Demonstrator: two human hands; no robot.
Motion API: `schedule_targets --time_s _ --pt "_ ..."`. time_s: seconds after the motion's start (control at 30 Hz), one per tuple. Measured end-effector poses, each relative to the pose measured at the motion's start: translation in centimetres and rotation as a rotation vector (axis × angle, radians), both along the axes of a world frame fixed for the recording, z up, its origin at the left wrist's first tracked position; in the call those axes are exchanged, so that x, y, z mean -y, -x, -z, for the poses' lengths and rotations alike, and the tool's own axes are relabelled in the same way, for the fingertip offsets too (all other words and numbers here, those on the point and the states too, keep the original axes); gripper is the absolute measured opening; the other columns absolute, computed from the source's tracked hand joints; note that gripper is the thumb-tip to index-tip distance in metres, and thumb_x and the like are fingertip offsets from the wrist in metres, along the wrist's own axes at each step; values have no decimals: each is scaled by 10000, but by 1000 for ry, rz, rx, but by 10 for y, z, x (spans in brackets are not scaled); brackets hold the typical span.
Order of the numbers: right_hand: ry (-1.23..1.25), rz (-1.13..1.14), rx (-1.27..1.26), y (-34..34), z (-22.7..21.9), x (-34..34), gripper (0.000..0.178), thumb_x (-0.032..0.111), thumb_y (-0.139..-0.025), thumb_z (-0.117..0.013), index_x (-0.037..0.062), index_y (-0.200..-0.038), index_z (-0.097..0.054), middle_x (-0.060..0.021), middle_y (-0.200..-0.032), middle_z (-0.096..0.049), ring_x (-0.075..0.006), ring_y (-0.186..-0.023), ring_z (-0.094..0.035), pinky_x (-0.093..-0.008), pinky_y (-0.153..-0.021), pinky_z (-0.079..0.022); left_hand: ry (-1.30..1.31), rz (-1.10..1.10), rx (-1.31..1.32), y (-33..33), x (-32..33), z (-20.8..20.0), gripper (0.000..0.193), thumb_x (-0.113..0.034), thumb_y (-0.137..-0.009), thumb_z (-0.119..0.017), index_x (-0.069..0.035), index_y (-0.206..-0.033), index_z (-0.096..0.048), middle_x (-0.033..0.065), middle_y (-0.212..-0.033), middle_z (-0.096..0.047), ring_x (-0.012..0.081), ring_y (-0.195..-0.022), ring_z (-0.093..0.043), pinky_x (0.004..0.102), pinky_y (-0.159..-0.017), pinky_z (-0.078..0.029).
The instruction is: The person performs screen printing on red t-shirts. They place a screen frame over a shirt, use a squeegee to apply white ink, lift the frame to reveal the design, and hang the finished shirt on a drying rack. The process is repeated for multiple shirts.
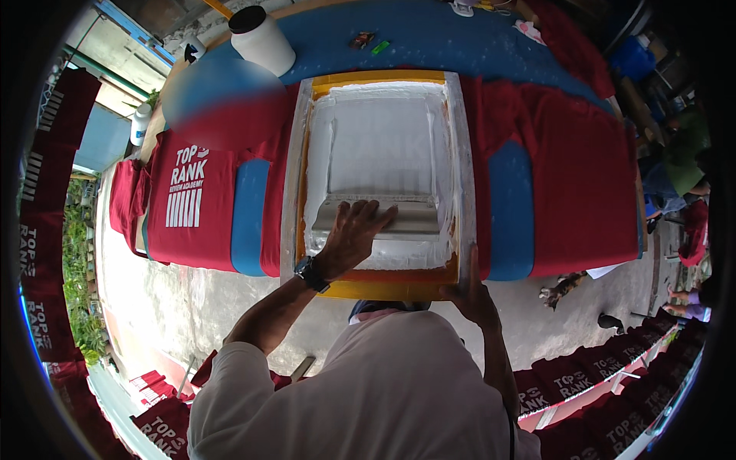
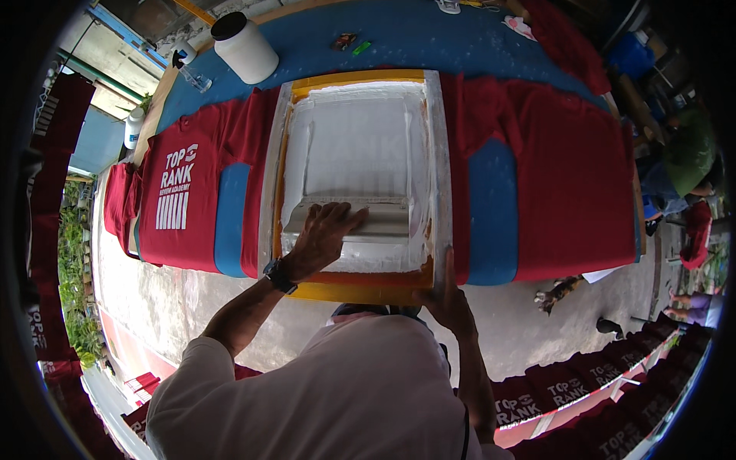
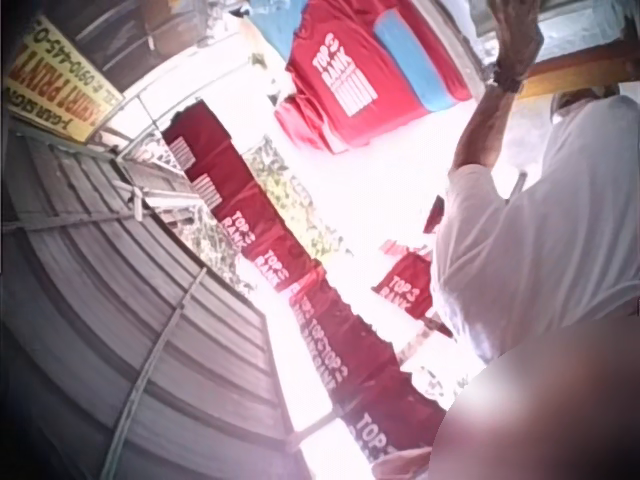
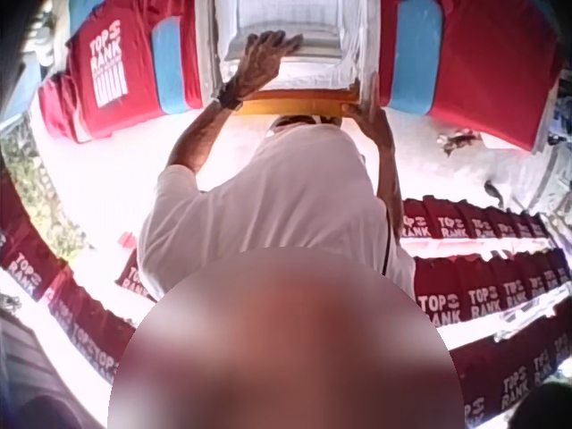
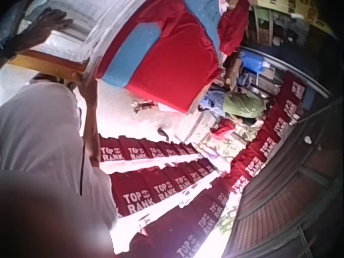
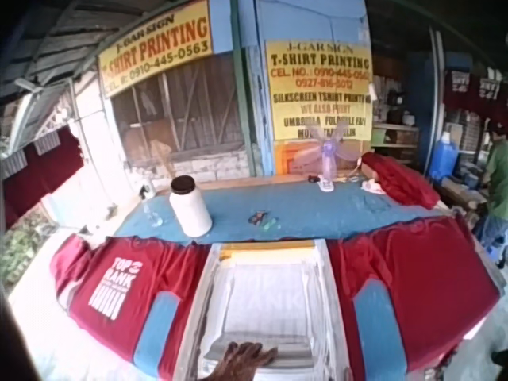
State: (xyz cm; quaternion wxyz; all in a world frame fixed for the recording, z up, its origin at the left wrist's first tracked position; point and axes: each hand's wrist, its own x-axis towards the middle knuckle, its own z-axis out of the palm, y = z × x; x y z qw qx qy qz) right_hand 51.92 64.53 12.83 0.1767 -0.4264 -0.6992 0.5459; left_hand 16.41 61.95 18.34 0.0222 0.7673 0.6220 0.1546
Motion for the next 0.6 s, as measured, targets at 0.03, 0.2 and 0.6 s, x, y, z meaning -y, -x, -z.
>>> schedule_targets --time_s 0.03,0.2,0.6 --pt "17 -7 35 0 0 0 1246 363 -957 -834 69 -1728 99 -319 -1622 -475 -439 -1437 -571 -480 -1165 -501 40 -24 9 -9 14 -2 670 87 -865 -583 -136 -1497 -602 130 -1281 -583 295 -1198 -597 481 -982 -439" --pt "124 -11 62 3 -11 -1 1237 317 -982 -812 126 -1730 156 -336 -1682 -376 -425 -1468 -539 -485 -1179 -478 93 -56 84 -34 66 -9 719 33 -867 -605 -140 -1563 -566 168 -1348 -561 328 -1294 -540 520 -1055 -392" --pt "-39 4 109 8 -11 0 1214 246 -956 -799 122 -1736 122 -303 -1542 -577 -410 -1352 -656 -453 -1119 -523 45 -53 153 -45 93 10 781 -25 -834 -749 -163 -1579 -556 196 -1467 -523 379 -1397 -484 595 -1086 -381"
